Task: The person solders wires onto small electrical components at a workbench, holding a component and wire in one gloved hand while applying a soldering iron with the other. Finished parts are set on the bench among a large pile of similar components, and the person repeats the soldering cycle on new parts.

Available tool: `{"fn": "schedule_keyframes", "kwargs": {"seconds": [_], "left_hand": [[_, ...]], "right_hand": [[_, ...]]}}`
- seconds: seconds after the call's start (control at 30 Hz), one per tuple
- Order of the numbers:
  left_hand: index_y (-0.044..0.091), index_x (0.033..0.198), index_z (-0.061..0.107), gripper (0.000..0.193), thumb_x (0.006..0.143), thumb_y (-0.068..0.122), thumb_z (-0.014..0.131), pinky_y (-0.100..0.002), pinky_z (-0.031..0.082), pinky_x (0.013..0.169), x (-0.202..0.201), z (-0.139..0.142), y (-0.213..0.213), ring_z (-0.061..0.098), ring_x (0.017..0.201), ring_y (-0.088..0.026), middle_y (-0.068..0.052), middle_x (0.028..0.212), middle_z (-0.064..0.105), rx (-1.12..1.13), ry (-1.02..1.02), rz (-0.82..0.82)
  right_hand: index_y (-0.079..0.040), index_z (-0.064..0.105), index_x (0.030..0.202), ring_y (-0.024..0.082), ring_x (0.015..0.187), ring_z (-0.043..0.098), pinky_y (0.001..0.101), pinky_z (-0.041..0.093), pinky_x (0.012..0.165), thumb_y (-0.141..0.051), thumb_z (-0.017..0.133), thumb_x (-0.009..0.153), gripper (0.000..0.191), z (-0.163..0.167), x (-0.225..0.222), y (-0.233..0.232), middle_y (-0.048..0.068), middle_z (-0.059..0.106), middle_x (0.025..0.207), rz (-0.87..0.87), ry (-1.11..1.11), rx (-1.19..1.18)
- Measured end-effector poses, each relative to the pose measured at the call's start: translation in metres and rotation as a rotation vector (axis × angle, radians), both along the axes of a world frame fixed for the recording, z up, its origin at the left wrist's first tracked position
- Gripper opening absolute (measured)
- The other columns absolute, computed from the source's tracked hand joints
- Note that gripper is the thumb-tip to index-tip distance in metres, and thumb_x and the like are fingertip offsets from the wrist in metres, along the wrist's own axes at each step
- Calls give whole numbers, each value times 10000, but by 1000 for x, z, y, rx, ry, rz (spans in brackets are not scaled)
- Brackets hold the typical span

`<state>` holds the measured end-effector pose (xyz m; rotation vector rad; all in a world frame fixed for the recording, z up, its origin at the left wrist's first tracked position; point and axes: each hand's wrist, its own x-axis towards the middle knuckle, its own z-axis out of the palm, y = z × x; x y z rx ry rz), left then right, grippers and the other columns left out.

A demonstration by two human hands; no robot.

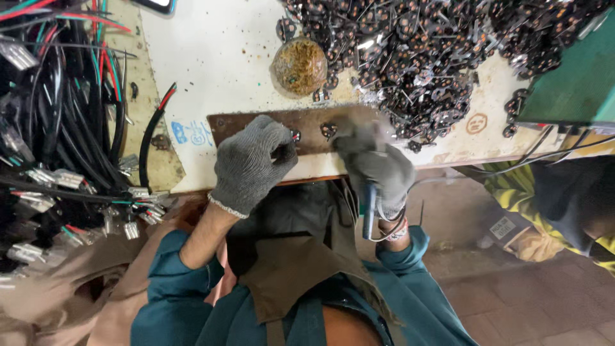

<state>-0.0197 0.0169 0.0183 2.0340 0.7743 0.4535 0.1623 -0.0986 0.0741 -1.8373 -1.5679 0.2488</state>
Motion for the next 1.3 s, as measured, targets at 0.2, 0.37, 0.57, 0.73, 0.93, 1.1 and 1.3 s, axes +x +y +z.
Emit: {"fn": "schedule_keyframes", "kwargs": {"seconds": [0.2,0.37,0.57,0.73,0.93,1.1,1.3], "left_hand": [[112,890,631,173,804,84,779,-409,512,648,1,2,0,650,762,-301,-80,861,594,64,-19,-10],[119,872,626,163,816,59,767,-387,509,628,4,5,2,639,718,-274,-65,829,591,65,-45,-9],[101,864,603,177,815,56,766,-405,508,645,2,8,2,632,740,-302,-94,841,577,49,-30,14],[105,859,591,173,837,73,759,-424,510,662,4,10,3,638,765,-314,-94,858,581,33,-61,19],[121,888,627,140,812,80,736,-408,513,619,6,8,-2,639,731,-307,-89,889,610,153,-19,29],[150,885,625,133,837,81,728,-407,517,616,12,12,-14,659,727,-278,-54,873,616,143,23,42],[154,888,615,167,821,149,768,-433,526,629,28,10,-23,670,765,-288,-64,873,604,70,167,-54]], "right_hand": [[-71,557,1145,275,998,673,372,579,800,-19,869,829,447,-17,-19,4,140,655,1106,-220,140,112],[-94,575,1233,284,1104,712,354,629,879,91,807,903,444,-20,-17,-16,175,644,1324,-202,361,-24],[-117,623,1177,379,1082,711,440,585,881,-8,806,904,347,-24,2,-30,155,678,1218,10,-51,-150],[-46,606,1167,487,1059,685,469,598,884,-61,669,774,398,-24,-7,-30,322,646,1185,161,-345,-211],[-76,613,1203,343,1077,723,412,591,876,-95,727,931,296,-21,-1,-35,180,688,1193,-47,150,-37],[-88,638,1142,321,985,724,398,578,819,-107,750,925,245,-15,-17,-44,151,700,1099,-154,231,-75],[-102,669,1068,294,876,726,381,562,751,-120,777,917,187,-19,-18,-49,116,715,986,-225,291,14]]}}
